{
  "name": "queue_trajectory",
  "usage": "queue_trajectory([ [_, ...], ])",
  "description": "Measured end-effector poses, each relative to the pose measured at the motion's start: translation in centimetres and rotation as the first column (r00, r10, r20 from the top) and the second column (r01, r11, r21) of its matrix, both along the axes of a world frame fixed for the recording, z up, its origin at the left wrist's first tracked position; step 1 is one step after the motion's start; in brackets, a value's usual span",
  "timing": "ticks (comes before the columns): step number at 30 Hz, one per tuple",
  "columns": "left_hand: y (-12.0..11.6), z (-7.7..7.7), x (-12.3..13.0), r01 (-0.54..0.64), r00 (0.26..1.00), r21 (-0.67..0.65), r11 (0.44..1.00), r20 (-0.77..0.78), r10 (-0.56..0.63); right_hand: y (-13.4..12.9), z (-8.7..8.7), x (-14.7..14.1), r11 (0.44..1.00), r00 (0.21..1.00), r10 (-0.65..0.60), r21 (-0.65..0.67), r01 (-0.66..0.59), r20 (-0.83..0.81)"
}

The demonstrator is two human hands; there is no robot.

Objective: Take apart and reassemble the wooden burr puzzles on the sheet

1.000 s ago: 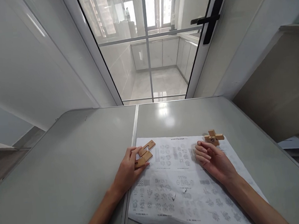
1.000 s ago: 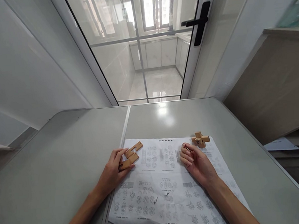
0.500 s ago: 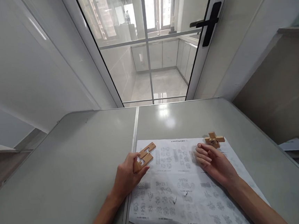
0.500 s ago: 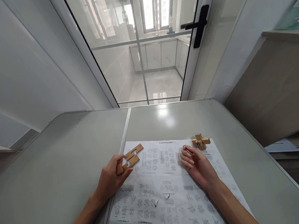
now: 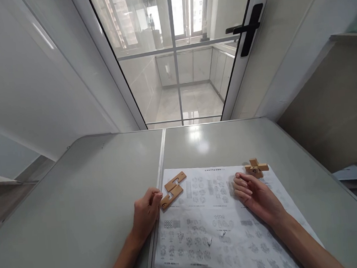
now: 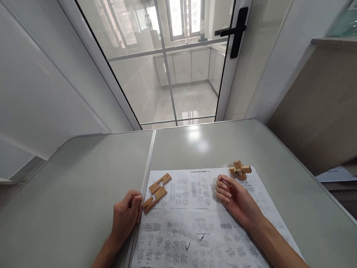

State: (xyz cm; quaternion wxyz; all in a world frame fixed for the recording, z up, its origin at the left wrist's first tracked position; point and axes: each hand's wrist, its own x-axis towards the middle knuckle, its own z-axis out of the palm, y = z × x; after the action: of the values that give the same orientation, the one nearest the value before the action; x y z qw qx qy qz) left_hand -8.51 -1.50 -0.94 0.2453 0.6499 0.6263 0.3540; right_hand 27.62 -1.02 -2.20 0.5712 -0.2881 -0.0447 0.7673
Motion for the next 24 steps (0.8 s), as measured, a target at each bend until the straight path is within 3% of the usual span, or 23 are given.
queue_trajectory([
  [4, 0.4, 0.4, 0.2, -0.056, 0.998, 0.001, 0.998, 0.040, 0.056, 0.0, 0.1, 0.0, 1.000, 1.000, 0.006, -0.009, -0.006, 0.012],
  [9, 0.5, 1.0, 0.7, 0.072, 0.976, -0.073, 0.995, 0.212, -0.055, 0.0, 0.2, -0.1, 1.000, 0.999, 0.014, 0.007, -0.015, 0.041],
  [14, -0.6, 1.7, 2.6, 0.215, 0.826, -0.167, 0.962, 0.557, -0.088, 0.0, 0.3, -0.3, 0.997, 0.990, 0.057, 0.035, -0.062, 0.130],
  [17, -1.4, 2.2, 3.8, 0.325, 0.726, -0.191, 0.926, 0.678, -0.115, 0.0, 0.1, -0.4, 0.995, 0.973, 0.068, 0.054, -0.082, 0.220],
  [20, -2.1, 2.6, 4.5, 0.428, 0.687, -0.229, 0.874, 0.711, -0.150, 0.0, -0.1, -0.5, 0.990, 0.954, 0.086, 0.082, -0.114, 0.288],
  [24, -3.0, 2.8, 5.1, 0.455, 0.736, -0.272, 0.848, 0.651, -0.186, -0.1, 0.2, -0.7, 0.983, 0.918, 0.102, 0.104, -0.153, 0.383],
])
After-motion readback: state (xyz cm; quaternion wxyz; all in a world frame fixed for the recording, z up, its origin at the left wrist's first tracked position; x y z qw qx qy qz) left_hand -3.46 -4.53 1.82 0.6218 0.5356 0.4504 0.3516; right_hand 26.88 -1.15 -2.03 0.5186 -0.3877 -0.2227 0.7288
